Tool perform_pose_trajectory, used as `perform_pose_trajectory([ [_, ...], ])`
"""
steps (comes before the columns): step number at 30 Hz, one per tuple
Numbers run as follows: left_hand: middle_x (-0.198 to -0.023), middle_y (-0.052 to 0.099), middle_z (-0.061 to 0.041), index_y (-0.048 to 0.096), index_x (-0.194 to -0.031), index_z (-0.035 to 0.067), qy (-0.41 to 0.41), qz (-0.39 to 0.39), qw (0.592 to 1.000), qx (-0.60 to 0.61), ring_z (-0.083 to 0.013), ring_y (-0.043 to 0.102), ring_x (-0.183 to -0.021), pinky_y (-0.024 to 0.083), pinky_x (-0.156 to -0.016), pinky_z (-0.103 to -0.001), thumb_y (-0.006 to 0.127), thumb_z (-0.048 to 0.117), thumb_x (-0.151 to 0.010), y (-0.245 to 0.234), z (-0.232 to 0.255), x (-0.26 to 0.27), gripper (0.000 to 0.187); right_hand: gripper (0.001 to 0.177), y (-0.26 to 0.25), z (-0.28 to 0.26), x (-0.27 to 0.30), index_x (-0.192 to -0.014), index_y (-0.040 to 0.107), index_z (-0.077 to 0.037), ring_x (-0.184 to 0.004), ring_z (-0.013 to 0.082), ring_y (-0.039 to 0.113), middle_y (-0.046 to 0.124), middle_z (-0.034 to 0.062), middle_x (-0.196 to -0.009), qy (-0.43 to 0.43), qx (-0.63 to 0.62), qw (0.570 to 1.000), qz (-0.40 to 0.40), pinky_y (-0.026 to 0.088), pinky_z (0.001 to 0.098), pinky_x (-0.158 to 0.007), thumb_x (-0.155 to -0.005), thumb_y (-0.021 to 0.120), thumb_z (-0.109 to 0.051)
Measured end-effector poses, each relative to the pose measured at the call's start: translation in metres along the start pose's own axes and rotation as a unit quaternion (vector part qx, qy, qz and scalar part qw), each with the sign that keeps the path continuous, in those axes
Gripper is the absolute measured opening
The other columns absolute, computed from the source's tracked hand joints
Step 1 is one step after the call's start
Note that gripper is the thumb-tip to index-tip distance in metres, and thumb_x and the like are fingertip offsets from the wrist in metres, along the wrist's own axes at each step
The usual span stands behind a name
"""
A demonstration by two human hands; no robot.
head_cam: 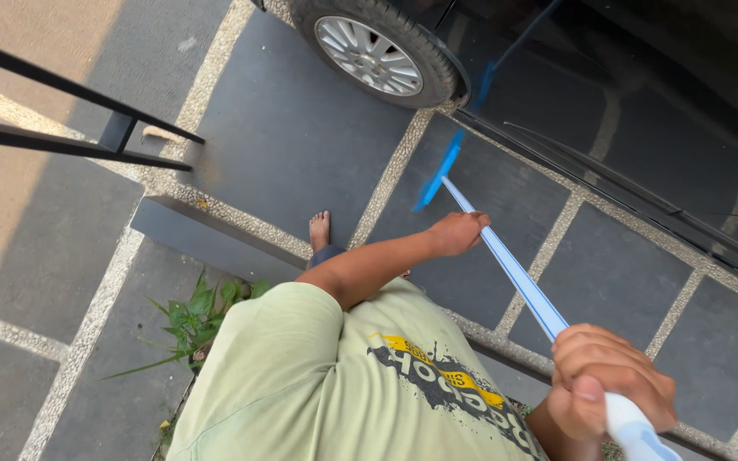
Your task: The person sweeps a tiled garage floor using a blue broom, moving debris along the surface and around a parked car. The person remains barefoot and uses both hands to guide the broom in repeated strokes.
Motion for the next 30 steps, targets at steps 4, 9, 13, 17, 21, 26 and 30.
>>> perform_pose_trajectory([
  [4, -0.116, 0.07, -0.016, 0.062, -0.11, 0.009, -0.033, -0.036, 0.998, 0.05, -0.04, 0.069, -0.103, 0.056, -0.088, -0.049, 0.063, 0.015, -0.093, 0.031, -0.01, -0.014, 0.018, 0.019, 0.026, 0.036, 0.006, -0.066, 0.046, 0.001, -0.047, 0.0168, 0.052, 0.049, 0.0082, -0.054, 0.019, 0.042, 0.999, -0.004, 0.049, 0.033, -0.044, -0.082, 0.057, -0.001],
  [9, -0.111, 0.071, -0.018, 0.064, -0.121, 0.009, -0.074, -0.02, 0.997, 0.025, -0.0385, 0.07, -0.103, 0.056, -0.088, -0.046, 0.066, 0.017, -0.092, 0.038, -0.079, -0.003, 0.03, 0.02, 0.022, 0.085, 0.011, -0.065, 0.044, -0.001, -0.046, 0.0157, 0.048, 0.049, 0.0061, -0.054, 0.047, -0.033, 0.998, 0.026, 0.047, 0.0338, -0.048, -0.083, 0.055, 0.002],
  [13, -0.114, 0.071, -0.02, 0.062, -0.125, 0.007, -0.168, -0.032, 0.985, -0.028, -0.0392, 0.069, -0.106, 0.056, -0.091, -0.046, 0.066, 0.015, -0.093, 0.011, -0.156, 0.044, 0.033, 0.021, 0.032, 0.11, 0.028, -0.063, 0.044, -0.003, -0.041, 0.0143, 0.045, 0.049, 0.0037, -0.051, 0.054, -0.134, 0.989, 0.025, 0.042, 0.0328, -0.044, -0.082, 0.054, 0.0],
  [17, -0.117, 0.069, -0.02, 0.061, -0.114, 0.004, -0.203, 0.019, 0.976, -0.074, -0.0415, 0.067, -0.105, 0.055, -0.089, -0.048, 0.063, 0.013, -0.094, -0.044, -0.19, 0.085, 0.022, 0.02, 0.045, 0.128, 0.039, -0.065, 0.042, -0.004, -0.043, 0.0156, 0.041, 0.046, 0.005, -0.052, 0.059, -0.215, 0.975, 0.011, 0.037, 0.0336, -0.046, -0.082, 0.053, 0.0],
  [21, -0.111, 0.066, -0.021, 0.059, -0.11, 0.002, -0.173, 0.039, 0.974, -0.142, -0.042, 0.067, -0.099, 0.055, -0.087, -0.049, 0.066, 0.017, -0.093, -0.079, -0.166, 0.098, 0.024, 0.02, 0.011, 0.132, 0.039, -0.065, 0.043, -0.005, -0.041, 0.0151, 0.038, 0.046, 0.0052, -0.051, 0.042, -0.292, 0.955, 0.035, 0.035, 0.0347, -0.046, -0.082, 0.052, -0.002],
  [26, -0.106, 0.066, -0.018, 0.062, -0.111, 0.003, -0.062, 0.134, 0.974, -0.171, -0.0397, 0.064, -0.101, 0.051, -0.089, -0.048, 0.068, 0.019, -0.093, -0.104, -0.079, 0.103, 0.025, 0.026, -0.085, 0.125, 0.052, -0.062, 0.037, -0.009, -0.041, 0.0129, 0.027, 0.037, 0.0024, -0.048, 0.035, -0.346, 0.932, 0.1, 0.024, 0.0348, -0.046, -0.085, 0.048, -0.007],
  [30, -0.106, 0.067, -0.013, 0.064, -0.112, 0.005, -0.029, 0.121, 0.972, -0.2, -0.035, 0.064, -0.101, 0.049, -0.089, -0.045, 0.069, 0.022, -0.093, -0.081, -0.021, 0.088, 0.026, 0.03, -0.176, 0.117, 0.083, -0.063, 0.033, -0.013, -0.04, 0.0103, 0.02, 0.034, 0.0009, -0.046, 0.038, -0.349, 0.922, 0.16, 0.022, 0.033, -0.047, -0.089, 0.047, -0.014],
])
Point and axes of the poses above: each hand's wrist, its own x-axis away from the middle knuckle, its own y-axis out of the palm, z = x × y, the point moved 10 cm from there along -x, towards the middle knuckle
